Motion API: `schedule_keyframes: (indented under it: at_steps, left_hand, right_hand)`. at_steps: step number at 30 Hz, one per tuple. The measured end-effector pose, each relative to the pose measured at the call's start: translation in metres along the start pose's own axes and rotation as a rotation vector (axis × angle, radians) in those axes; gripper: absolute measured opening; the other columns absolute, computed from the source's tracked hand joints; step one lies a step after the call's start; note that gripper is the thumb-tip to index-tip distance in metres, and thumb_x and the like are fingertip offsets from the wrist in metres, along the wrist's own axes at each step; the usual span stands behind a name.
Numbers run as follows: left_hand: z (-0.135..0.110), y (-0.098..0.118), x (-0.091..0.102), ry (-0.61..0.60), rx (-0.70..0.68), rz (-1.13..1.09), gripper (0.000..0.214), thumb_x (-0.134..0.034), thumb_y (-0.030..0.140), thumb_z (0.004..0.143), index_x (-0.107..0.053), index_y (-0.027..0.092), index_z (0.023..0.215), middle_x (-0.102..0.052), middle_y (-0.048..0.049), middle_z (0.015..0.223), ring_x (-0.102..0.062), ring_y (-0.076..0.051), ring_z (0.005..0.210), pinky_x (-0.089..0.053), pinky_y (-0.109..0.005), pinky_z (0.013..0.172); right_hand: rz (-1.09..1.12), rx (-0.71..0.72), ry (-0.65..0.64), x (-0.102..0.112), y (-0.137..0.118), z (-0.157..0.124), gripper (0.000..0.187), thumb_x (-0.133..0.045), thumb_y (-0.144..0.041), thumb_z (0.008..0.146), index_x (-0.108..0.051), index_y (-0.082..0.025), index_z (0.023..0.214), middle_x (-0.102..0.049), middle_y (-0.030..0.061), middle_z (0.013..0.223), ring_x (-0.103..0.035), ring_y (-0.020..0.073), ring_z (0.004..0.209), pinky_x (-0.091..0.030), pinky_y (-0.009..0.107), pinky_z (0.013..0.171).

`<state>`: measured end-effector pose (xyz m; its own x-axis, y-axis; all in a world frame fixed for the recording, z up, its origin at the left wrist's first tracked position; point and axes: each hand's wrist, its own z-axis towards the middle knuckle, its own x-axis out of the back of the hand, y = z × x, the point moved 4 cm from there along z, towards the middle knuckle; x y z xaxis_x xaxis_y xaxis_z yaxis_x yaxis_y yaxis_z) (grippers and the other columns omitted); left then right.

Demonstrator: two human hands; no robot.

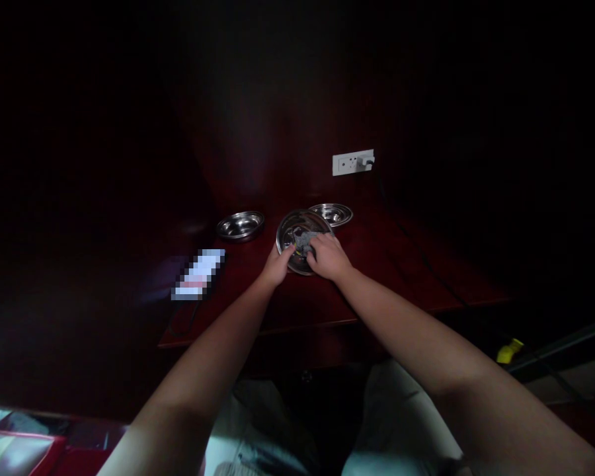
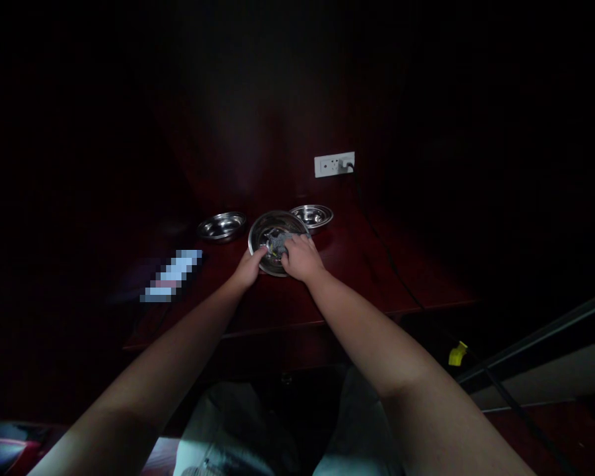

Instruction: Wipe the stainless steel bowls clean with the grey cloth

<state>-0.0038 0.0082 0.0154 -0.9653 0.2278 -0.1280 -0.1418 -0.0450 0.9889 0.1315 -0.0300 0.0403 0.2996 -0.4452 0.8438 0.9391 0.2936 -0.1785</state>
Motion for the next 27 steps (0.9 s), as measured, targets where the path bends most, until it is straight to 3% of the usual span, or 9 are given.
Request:
schedule_keyframes:
  at_steps: [7,16,22,27]
  left_hand:
    - [0.015,-0.005,-0.012,-0.017,-0.160,0.000,0.045,-0.068,0.032,0.067,-0.056,0.016,0.107,-0.065,-0.0065,0.098,-0.058,-0.023,0.097,-0.045,-0.041,0.089]
    - [0.028,-0.011,-0.013,-0.056,-0.210,0.008,0.041,-0.065,0.033,0.070,-0.057,0.016,0.106,-0.064,-0.0072,0.103,-0.056,-0.024,0.102,-0.040,-0.039,0.094]
    - [0.029,-0.014,-0.012,-0.048,-0.267,0.025,0.042,-0.063,0.035,0.072,-0.056,0.014,0.108,-0.063,-0.0088,0.108,-0.055,-0.024,0.105,-0.037,-0.039,0.097]
    - [0.027,-0.013,-0.013,-0.051,-0.227,-0.033,0.043,-0.066,0.031,0.069,-0.057,0.016,0.108,-0.064,-0.0072,0.108,-0.054,-0.024,0.108,-0.037,-0.038,0.098]
  right_hand:
    - [-0.073,-0.092,0.008,-0.002,0.011,0.001,0.025,-0.047,-0.029,0.082,-0.060,-0.013,0.095,-0.059,0.0160,0.101,-0.046,0.0292,0.099,-0.033,0.042,0.089]
    - [-0.066,-0.074,-0.089,-0.007,0.016,0.004,0.024,-0.049,-0.031,0.080,-0.064,-0.014,0.085,-0.066,0.0139,0.093,-0.053,0.0268,0.091,-0.038,0.038,0.083]
    - [0.073,-0.019,-0.125,-0.012,0.012,0.004,0.021,-0.048,-0.031,0.079,-0.064,-0.016,0.081,-0.066,0.0106,0.089,-0.057,0.0226,0.085,-0.041,0.032,0.078]
    - [0.223,-0.037,-0.185,-0.016,0.011,0.005,0.019,-0.048,-0.029,0.079,-0.063,-0.016,0.081,-0.066,0.0092,0.088,-0.058,0.0199,0.082,-0.042,0.029,0.074]
